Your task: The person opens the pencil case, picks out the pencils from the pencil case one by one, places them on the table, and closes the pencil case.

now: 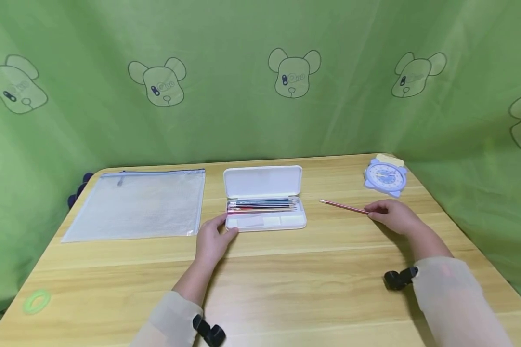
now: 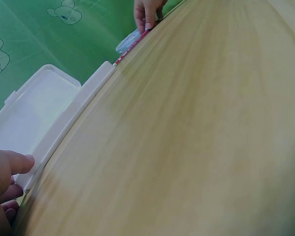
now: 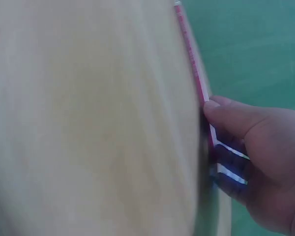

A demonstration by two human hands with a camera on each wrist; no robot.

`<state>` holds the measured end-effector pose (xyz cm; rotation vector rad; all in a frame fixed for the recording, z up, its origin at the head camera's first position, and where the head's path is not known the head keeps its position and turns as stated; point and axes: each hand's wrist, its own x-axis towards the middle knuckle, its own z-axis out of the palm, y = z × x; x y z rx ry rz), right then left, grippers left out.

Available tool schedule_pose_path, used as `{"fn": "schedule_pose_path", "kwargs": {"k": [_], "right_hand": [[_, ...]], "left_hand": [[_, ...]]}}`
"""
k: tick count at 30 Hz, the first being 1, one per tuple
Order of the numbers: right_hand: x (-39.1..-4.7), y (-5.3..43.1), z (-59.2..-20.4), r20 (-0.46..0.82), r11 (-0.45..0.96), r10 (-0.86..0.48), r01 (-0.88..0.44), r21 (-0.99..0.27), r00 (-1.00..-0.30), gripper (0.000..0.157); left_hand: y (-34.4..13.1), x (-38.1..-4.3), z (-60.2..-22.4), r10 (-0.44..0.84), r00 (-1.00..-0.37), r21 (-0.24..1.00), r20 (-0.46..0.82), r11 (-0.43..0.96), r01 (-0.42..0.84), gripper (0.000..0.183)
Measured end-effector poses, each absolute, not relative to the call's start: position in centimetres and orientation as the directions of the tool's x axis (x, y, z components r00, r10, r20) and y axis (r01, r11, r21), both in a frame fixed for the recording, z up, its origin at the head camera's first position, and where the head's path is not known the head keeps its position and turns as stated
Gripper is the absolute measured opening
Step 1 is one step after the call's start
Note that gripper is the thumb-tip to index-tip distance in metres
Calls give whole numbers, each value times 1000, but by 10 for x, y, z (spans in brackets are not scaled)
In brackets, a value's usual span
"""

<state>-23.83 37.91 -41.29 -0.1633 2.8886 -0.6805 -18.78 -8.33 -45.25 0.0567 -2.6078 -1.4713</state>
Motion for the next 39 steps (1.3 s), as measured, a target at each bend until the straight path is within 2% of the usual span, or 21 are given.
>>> {"fn": "schedule_pose_path", "kwargs": {"k": [5, 12, 17, 24, 33, 39], "right_hand": [[-236, 361, -398, -73, 880, -131, -82, -467, -989, 46], [-244, 302, -387, 26, 819, -223, -201, -537, -975, 36], [-254, 259, -388, 1, 777, -267, -216, -591, -964, 36], [-266, 209, -393, -26, 739, -324, -236, -631, -946, 29], [-278, 167, -404, -57, 747, -409, -298, -594, -911, 26], [-280, 155, -408, -99, 781, -406, -289, -554, -908, 29]], "left_hand": [[-83, -188, -452, -106, -988, 850, 112, 525, 40, 50], [-83, -187, -453, -103, -989, 856, 107, 516, 38, 50], [-83, -187, -454, -103, -989, 852, 104, 523, 34, 50], [-84, -189, -455, -106, -988, 851, 116, 524, 44, 50], [-84, -189, -453, -108, -986, 858, 125, 511, 53, 48], [-84, -189, -451, -106, -987, 853, 124, 520, 51, 48]]}}
